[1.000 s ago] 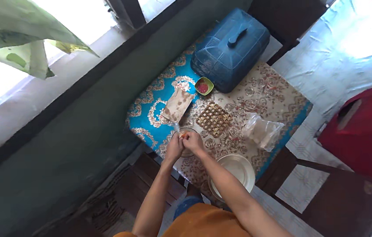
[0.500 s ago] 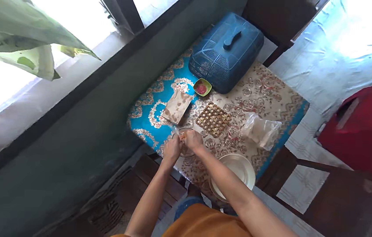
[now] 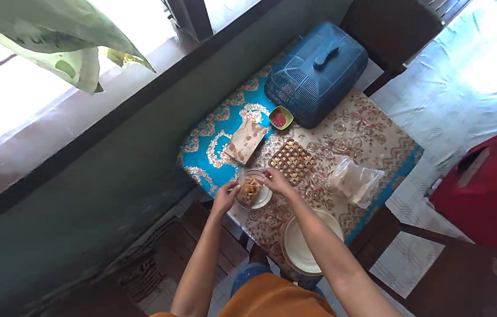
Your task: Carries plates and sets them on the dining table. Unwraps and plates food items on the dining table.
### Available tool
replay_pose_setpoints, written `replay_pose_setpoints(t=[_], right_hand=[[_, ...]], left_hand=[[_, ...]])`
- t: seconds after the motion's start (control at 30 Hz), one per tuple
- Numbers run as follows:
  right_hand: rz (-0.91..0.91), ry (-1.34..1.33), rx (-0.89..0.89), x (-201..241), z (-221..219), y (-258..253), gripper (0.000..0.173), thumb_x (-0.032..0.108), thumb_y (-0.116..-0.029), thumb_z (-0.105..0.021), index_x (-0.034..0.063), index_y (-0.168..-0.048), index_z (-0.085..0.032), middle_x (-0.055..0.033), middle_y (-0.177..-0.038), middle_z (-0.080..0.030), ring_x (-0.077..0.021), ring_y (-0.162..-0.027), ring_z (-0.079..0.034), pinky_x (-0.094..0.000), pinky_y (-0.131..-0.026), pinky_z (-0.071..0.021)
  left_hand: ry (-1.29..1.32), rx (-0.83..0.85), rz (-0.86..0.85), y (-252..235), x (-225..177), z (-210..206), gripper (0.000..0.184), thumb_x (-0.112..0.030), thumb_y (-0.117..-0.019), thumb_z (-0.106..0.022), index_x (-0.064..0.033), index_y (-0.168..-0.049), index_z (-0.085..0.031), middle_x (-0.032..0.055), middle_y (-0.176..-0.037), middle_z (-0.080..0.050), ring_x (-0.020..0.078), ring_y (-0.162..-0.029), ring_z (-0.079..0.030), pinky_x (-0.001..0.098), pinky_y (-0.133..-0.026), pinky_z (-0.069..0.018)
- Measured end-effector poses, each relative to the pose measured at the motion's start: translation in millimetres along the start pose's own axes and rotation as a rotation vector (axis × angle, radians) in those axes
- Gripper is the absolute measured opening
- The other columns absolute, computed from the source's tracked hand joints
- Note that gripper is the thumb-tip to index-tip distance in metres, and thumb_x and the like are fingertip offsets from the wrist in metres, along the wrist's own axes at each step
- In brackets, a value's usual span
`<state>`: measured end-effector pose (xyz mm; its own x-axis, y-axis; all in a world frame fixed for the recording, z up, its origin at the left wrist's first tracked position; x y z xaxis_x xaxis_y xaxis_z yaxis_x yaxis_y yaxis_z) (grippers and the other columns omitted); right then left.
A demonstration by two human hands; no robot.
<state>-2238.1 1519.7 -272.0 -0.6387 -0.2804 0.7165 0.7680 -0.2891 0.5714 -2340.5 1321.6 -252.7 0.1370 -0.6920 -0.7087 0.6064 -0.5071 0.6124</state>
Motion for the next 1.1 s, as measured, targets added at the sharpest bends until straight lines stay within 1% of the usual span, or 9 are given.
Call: replay_pose_setpoints(t=[0.17, 0.33, 0.53, 0.63, 0.73, 0.83, 0.93, 1.0, 1.1], right_hand=[[0.077, 0.126, 0.055, 5.2, -13.9, -22.1, 0.036, 0.012, -0.1004, -0.061, 0.0089, -0.136, -0.066, -0.0227, -0.129, -0.065, -0.0377, -0.122, -0.062, -0.0578, -0.106, -0.0474], [0.014, 0.011, -0.002, 14.9, -21.6, -16.6, 0.02, 0.008, -0.0965, -0.068, -0.0026, -0.113, -0.073, -0.0234, -0.119, -0.068, -0.0377, -0.115, -0.064, -0.0562, -0.104, -0.0483], [0.087, -0.245, -0.032, 11.4, -10.2, -5.3, 0.018, 0.003, -0.0972, -0.065, -0.0095, -0.109, -0.069, -0.0248, -0.11, -0.069, -0.0327, -0.105, -0.067, -0.0498, -0.099, -0.0508], [0.117, -0.367, -0.106, 21.5, -3.5, 6.0, 0.014, 0.0, -0.0969, -0.064, -0.0103, -0.105, -0.068, -0.0204, -0.098, -0.069, -0.0228, -0.09, -0.066, -0.0404, -0.088, -0.0542], [0.148, -0.437, -0.152, 22.9, -4.8, 8.3, 0.014, 0.0, -0.0977, -0.062, -0.0109, -0.106, -0.066, -0.0189, -0.096, -0.068, -0.0195, -0.086, -0.066, -0.0369, -0.084, -0.0556], [0.223, -0.488, -0.156, 16.6, -8.7, 7.0, 0.013, -0.002, -0.0972, -0.061, -0.0118, -0.105, -0.065, -0.0177, -0.094, -0.067, -0.0172, -0.083, -0.065, -0.035, -0.081, -0.0568], [0.249, -0.405, -0.192, 8.7, -14.1, 5.3, 0.011, -0.001, -0.0961, -0.062, -0.0088, -0.102, -0.067, -0.0183, -0.1, -0.067, -0.0213, -0.092, -0.066, -0.0382, -0.086, -0.0559], [0.211, -0.261, -0.239, 8.8, -14.5, 4.3, 0.014, 0.003, -0.0952, -0.066, -0.0063, -0.105, -0.07, -0.0248, -0.116, -0.063, -0.0347, -0.112, -0.06, -0.0493, -0.1, -0.0494], [0.026, -0.187, -0.208, 10.3, -12.0, 5.4, 0.032, 0.013, -0.0987, -0.067, -0.0037, -0.125, -0.065, -0.0272, -0.131, -0.06, -0.0401, -0.12, -0.06, -0.055, -0.104, -0.0484]], left_hand=[[-0.09, -0.112, -0.023, -11.9, -9.7, -20.2, 0.034, -0.019, -0.0996, -0.068, 0.0054, -0.123, -0.066, 0.0244, -0.121, -0.066, 0.0336, -0.107, -0.067, 0.0516, -0.099, -0.0517], [-0.091, -0.097, -0.035, -20.7, -16.4, -20.2, 0.024, -0.015, -0.1012, -0.064, 0.0074, -0.11, -0.068, 0.0249, -0.102, -0.07, 0.0353, -0.094, -0.068, 0.0549, -0.091, -0.0521], [0.15, -0.02, -0.138, -8.8, -23.3, -12.2, 0.019, -0.011, -0.1048, -0.057, 0.0076, -0.104, -0.061, 0.0178, -0.092, -0.064, 0.0229, -0.082, -0.062, 0.0431, -0.081, -0.0522], [0.155, -0.022, -0.224, -6.0, -27.4, -9.2, 0.018, -0.009, -0.101, -0.063, 0.0061, -0.111, -0.063, 0.0167, -0.096, -0.067, 0.0228, -0.084, -0.065, 0.0439, -0.082, -0.0543], [0.032, 0.023, -0.296, -8.9, -28.8, -7.3, 0.032, -0.013, -0.1018, -0.062, 0.0009, -0.131, -0.064, 0.0205, -0.124, -0.068, 0.031, -0.112, -0.067, 0.0506, -0.1, -0.0517], [-0.079, -0.007, -0.316, -10.2, -36.8, -6.3, 0.026, -0.015, -0.1028, -0.061, 0.0003, -0.122, -0.069, 0.0258, -0.131, -0.059, 0.0393, -0.12, -0.059, 0.0567, -0.103, -0.0462], [-0.08, 0.003, -0.25, -9.1, -42.1, -6.9, 0.026, -0.017, -0.1037, -0.061, 0.0013, -0.121, -0.067, 0.0227, -0.136, -0.059, 0.0372, -0.122, -0.06, 0.0552, -0.105, -0.0468], [-0.042, 0.035, -0.208, -8.1, -43.0, -8.2, 0.03, -0.018, -0.1059, -0.057, 0.0023, -0.125, -0.066, 0.0228, -0.129, -0.065, 0.036, -0.118, -0.064, 0.0554, -0.104, -0.0482], [0.035, 0.056, -0.193, -7.4, -41.6, -11.1, 0.031, -0.019, -0.107, -0.054, 0.0026, -0.126, -0.065, 0.0233, -0.124, -0.067, 0.035, -0.113, -0.065, 0.0548, -0.102, -0.0491]])
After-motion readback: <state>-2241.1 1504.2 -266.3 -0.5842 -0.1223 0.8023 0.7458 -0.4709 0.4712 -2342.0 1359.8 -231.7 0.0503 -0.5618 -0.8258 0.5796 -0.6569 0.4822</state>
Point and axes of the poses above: each hand's wrist, its own y-axis away from the middle knuckle, its own z-axis out of the back of the hand, x = y × z, the point moved 1 cm from there along -y, towards the middle knuckle
